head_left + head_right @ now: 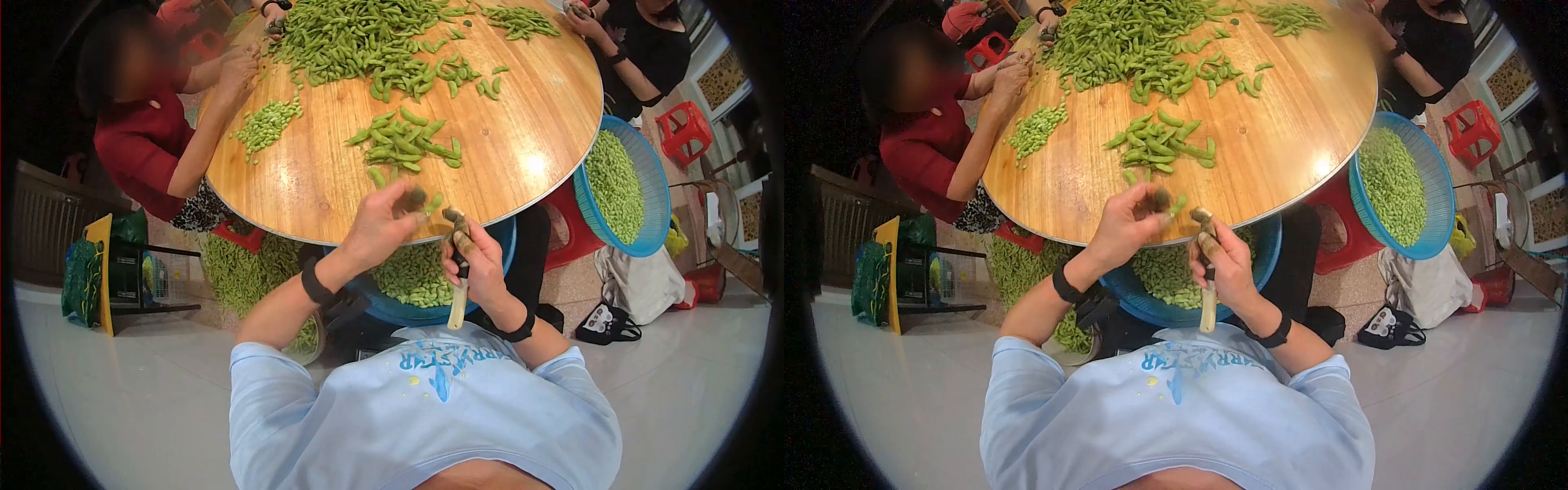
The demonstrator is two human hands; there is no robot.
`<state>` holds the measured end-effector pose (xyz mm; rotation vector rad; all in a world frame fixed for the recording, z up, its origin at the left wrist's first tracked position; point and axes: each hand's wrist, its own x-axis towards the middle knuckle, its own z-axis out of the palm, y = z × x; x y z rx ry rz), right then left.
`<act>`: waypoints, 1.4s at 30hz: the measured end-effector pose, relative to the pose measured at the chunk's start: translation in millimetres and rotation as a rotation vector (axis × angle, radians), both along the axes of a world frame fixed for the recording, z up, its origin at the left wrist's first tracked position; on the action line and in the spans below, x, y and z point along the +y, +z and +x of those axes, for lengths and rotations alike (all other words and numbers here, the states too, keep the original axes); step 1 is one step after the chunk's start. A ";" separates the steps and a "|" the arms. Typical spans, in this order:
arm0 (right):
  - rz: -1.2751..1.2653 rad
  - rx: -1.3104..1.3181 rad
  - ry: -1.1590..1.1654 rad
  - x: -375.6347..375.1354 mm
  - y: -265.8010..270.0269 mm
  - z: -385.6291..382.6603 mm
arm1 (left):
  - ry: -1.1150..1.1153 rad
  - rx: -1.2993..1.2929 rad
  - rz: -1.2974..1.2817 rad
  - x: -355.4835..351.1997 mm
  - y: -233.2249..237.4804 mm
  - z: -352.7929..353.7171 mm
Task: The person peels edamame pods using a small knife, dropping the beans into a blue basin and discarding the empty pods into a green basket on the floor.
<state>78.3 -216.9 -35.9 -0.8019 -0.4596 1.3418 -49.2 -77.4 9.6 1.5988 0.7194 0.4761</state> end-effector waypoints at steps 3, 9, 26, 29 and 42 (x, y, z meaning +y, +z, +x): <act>0.028 0.048 0.000 4.2 2.0 3.2 | -0.106 -0.222 -0.208 -10.8 -8.8 -4.6; 0.065 0.067 0.108 4.8 9.3 -1.3 | -0.044 -0.200 -0.333 -13.2 -9.3 -8.1; -0.017 0.169 0.191 3.7 9.2 -3.0 | -0.153 -0.114 -0.196 -8.4 -19.9 -23.7; -0.031 0.090 0.162 4.4 10.2 -5.1 | -0.143 -0.020 0.144 -6.4 -24.4 -24.0; 0.122 0.548 0.446 2.3 7.0 5.3 | -0.303 -0.273 -0.863 2.0 -27.1 -24.8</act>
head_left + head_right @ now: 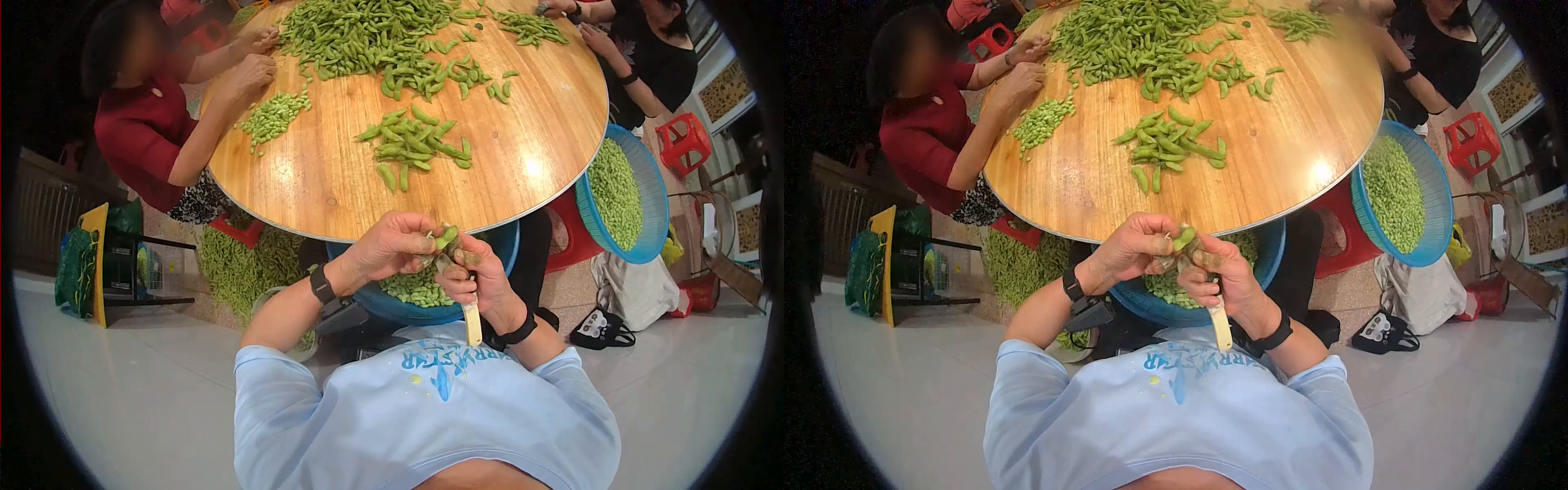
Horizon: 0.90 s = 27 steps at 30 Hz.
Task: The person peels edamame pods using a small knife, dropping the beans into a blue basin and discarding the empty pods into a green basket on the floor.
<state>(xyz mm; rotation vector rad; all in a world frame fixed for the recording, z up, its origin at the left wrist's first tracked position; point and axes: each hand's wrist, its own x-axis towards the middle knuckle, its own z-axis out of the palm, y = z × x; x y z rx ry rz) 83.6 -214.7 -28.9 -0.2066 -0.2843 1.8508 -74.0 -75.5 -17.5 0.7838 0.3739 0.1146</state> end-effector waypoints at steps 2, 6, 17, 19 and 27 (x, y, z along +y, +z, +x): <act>-0.150 0.047 -0.092 1.6 -0.2 0.4 | 0.016 0.037 0.029 -5.8 4.3 1.1; -0.200 0.060 -0.136 5.6 5.2 -5.7 | 0.283 0.018 1.632 -12.5 18.2 4.4; -0.129 -0.353 -0.309 4.0 3.5 -15.6 | 0.358 0.210 0.547 -29.2 14.7 -0.2; -0.114 -0.471 -0.337 3.1 1.9 -15.5 | 0.376 0.219 0.814 -35.3 14.6 2.8; 0.287 -1.624 -0.718 5.4 -26.4 -3.3 | 0.269 0.222 1.199 -46.1 -7.4 -5.7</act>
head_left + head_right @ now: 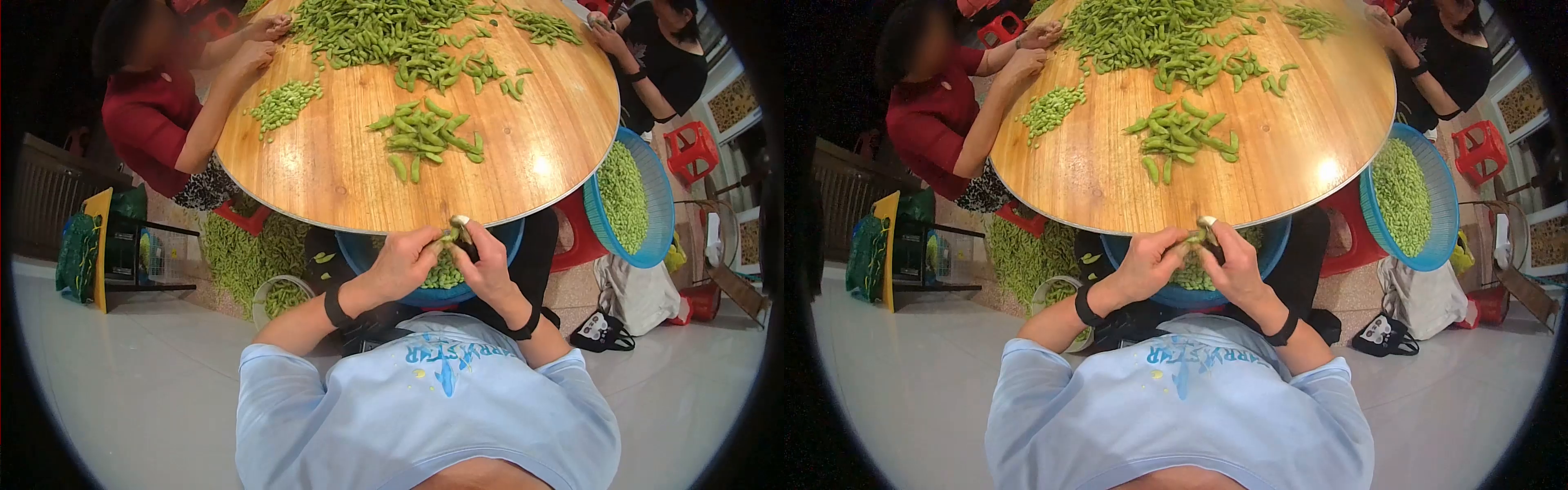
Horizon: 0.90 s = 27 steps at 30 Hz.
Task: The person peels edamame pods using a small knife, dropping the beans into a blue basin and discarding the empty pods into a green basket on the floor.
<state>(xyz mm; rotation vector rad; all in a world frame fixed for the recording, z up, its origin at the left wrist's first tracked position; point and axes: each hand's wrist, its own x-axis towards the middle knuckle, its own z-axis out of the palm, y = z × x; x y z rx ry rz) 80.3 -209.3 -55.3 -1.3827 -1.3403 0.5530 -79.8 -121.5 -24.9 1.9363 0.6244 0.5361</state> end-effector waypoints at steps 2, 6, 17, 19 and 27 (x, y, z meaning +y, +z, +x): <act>-0.028 -0.169 -0.004 -9.4 -0.7 -4.5 | -0.004 0.025 -0.068 -8.6 -5.9 -3.1; -0.009 -0.270 0.104 -19.1 -11.6 -6.3 | -0.003 0.126 -0.295 -19.1 -13.8 -8.7; -0.157 -0.290 0.192 -27.8 -19.2 -16.6 | 0.036 0.228 -0.586 -33.9 -24.7 -18.8; -0.173 -0.262 0.236 -27.0 -34.8 -15.5 | -0.016 0.305 -0.443 -29.2 -35.0 -29.9; -0.399 -0.580 0.239 -11.5 -52.9 1.5 | 0.229 0.379 0.430 -3.0 -23.8 -109.7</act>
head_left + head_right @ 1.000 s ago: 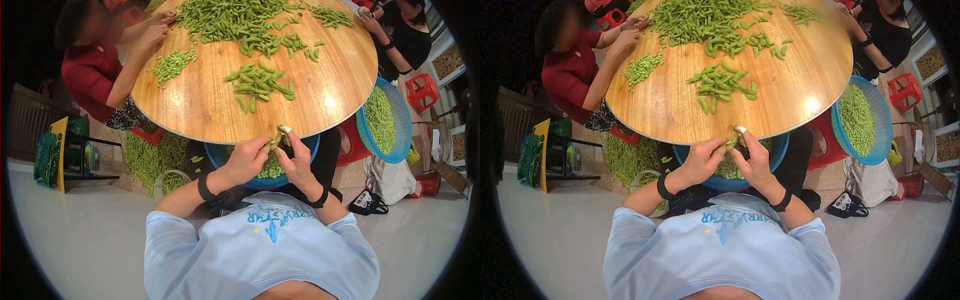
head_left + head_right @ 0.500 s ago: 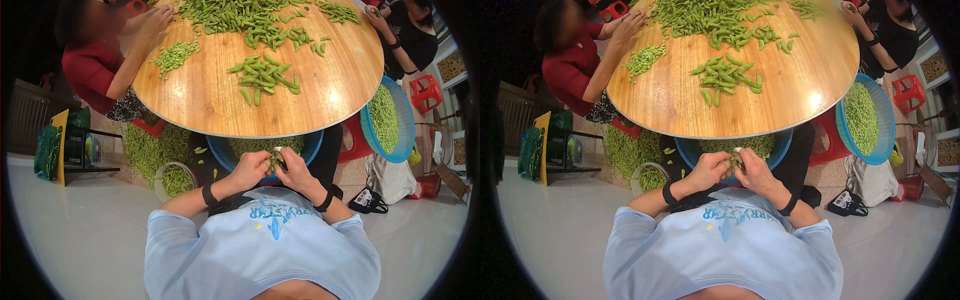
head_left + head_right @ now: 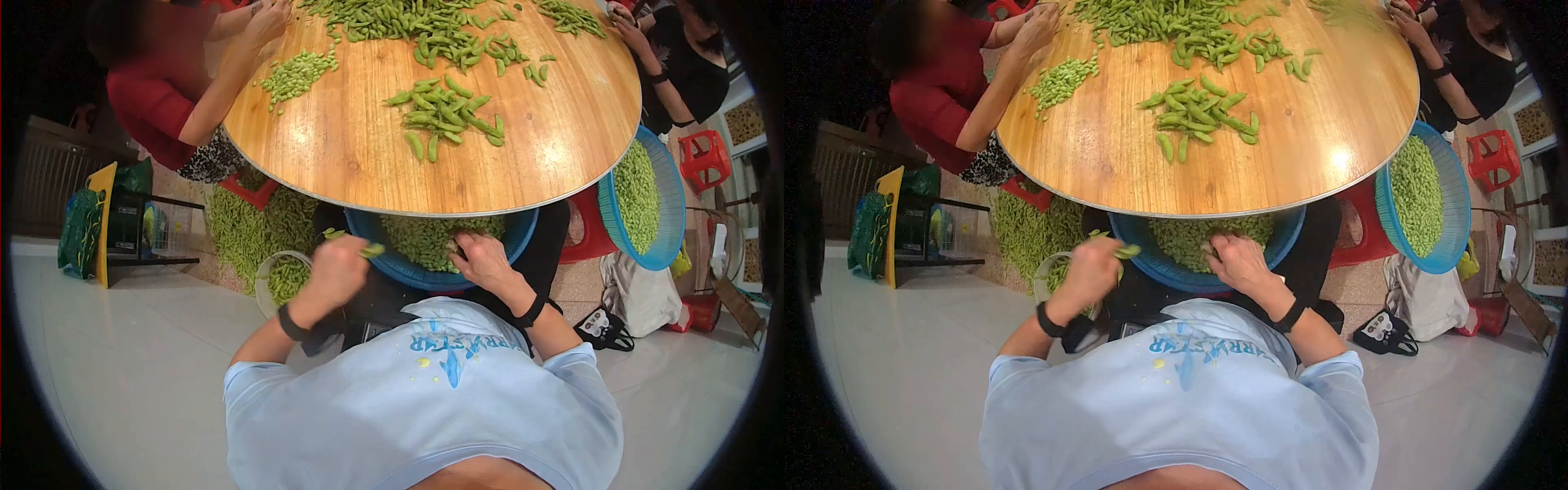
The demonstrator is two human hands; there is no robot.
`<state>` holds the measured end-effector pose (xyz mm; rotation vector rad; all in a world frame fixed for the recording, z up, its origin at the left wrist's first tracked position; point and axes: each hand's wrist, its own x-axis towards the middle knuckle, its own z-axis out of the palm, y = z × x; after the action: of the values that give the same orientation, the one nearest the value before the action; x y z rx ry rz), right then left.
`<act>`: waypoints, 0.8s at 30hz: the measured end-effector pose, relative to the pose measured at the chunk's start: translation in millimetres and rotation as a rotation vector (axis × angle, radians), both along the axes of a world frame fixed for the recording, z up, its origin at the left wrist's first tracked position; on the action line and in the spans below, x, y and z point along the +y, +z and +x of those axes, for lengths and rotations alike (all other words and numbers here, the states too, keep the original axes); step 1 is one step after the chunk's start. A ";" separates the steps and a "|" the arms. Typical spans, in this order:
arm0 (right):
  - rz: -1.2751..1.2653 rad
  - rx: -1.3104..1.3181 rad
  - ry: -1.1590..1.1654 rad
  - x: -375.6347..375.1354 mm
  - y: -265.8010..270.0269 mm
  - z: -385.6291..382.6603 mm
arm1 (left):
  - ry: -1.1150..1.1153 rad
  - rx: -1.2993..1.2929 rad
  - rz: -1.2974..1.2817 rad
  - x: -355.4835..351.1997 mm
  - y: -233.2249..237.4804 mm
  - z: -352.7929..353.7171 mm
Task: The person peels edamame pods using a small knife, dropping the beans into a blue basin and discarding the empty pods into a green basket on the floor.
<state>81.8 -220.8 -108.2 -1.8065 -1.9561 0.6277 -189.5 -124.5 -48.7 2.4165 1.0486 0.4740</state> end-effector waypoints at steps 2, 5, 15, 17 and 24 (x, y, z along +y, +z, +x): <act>-0.059 -0.021 0.108 -6.9 -3.3 0.0 | 0.115 0.300 0.283 18.6 3.8 -30.5; -0.172 -0.038 0.251 -11.3 -12.3 -3.1 | 0.199 0.386 0.441 29.9 17.3 -41.3; -0.059 -0.167 0.494 -19.3 -23.2 -18.8 | -0.435 0.318 0.224 24.9 -47.9 7.6; -0.076 -0.174 0.506 -19.3 -21.3 -17.5 | -0.666 0.336 0.123 16.7 -63.4 18.2; -0.121 -0.122 0.618 -25.7 -2.5 -3.0 | -0.803 0.366 0.049 -3.8 -62.3 18.6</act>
<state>78.7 -246.5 -110.7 -1.3041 -2.6303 0.8488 -170.9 -128.3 -111.0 2.7541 0.1131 -0.2256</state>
